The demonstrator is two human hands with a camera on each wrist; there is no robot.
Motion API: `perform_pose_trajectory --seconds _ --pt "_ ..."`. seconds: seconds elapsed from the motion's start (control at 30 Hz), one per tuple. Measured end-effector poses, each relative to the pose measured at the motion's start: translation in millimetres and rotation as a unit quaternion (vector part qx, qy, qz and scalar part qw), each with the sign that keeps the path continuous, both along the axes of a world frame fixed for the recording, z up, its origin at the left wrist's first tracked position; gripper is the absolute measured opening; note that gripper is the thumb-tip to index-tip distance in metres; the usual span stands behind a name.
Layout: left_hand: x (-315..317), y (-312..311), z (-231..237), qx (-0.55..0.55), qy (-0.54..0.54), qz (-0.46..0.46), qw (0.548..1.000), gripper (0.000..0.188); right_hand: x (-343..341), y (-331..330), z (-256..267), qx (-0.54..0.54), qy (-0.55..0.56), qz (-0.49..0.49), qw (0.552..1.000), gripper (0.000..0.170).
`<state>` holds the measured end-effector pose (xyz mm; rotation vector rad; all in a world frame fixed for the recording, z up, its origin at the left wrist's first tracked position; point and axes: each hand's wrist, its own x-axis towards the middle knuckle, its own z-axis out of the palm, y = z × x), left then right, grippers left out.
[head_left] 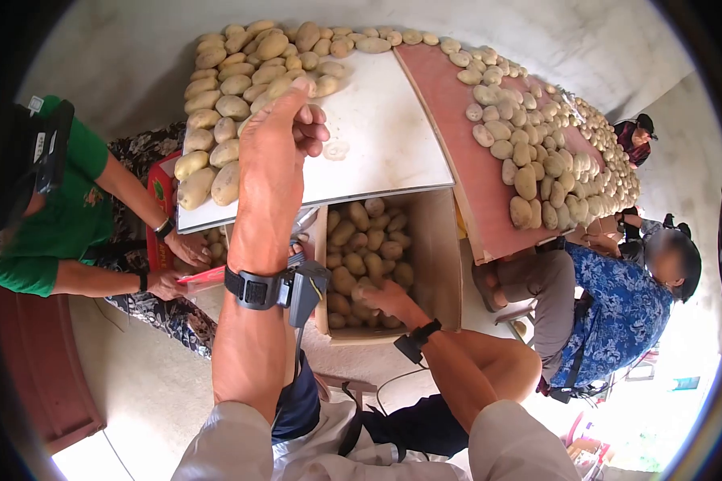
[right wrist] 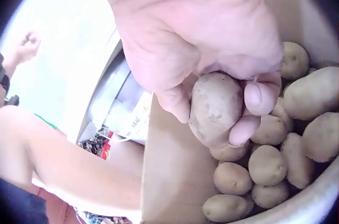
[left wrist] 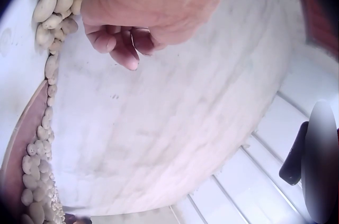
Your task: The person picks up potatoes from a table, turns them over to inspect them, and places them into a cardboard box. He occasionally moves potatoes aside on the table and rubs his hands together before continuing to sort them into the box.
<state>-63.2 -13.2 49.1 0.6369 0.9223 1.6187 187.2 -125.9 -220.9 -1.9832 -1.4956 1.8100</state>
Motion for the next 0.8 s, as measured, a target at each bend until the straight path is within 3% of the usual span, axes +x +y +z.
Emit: perform_pose_trajectory --seconds 0.03,0.17,0.37,0.47,0.53,0.67,0.73,0.8 --pt "-0.3 0.3 -0.3 0.004 -0.002 -0.003 1.000 0.034 1.9 -2.5 13.3 -0.039 0.034 -0.017 0.998 0.057" --pt "-0.9 1.9 -3.1 0.014 -0.006 -0.005 1.000 0.033 12.8 -9.1 40.5 -0.037 0.073 -0.036 0.996 0.051" --pt "-9.6 7.2 -9.6 0.030 -0.015 0.015 0.999 0.032 19.1 18.0 125.7 -0.006 0.126 -0.013 0.992 0.056" --pt "-9.8 6.6 -9.2 0.031 -0.007 0.015 0.999 0.032 9.5 55.1 173.6 0.088 0.109 0.037 0.989 0.051" --pt "-8.8 6.5 -9.3 0.032 -0.003 0.014 0.999 0.032 -2.8 79.5 192.9 0.121 0.149 -0.001 0.981 0.049" --pt "-8.9 7.1 -10.2 0.031 -0.001 0.017 0.999 0.031 -33.0 125.7 192.9 0.137 0.254 -0.086 0.954 0.044" --pt "-9.9 7.4 -11.3 0.029 0.001 0.021 0.999 0.031 -49.5 141.3 185.8 0.159 0.396 -0.180 0.886 0.043" --pt "-12.0 9.1 -12.9 0.022 0.007 0.027 0.999 0.029 -55.0 157.1 167.3 0.139 0.409 -0.191 0.882 0.040"
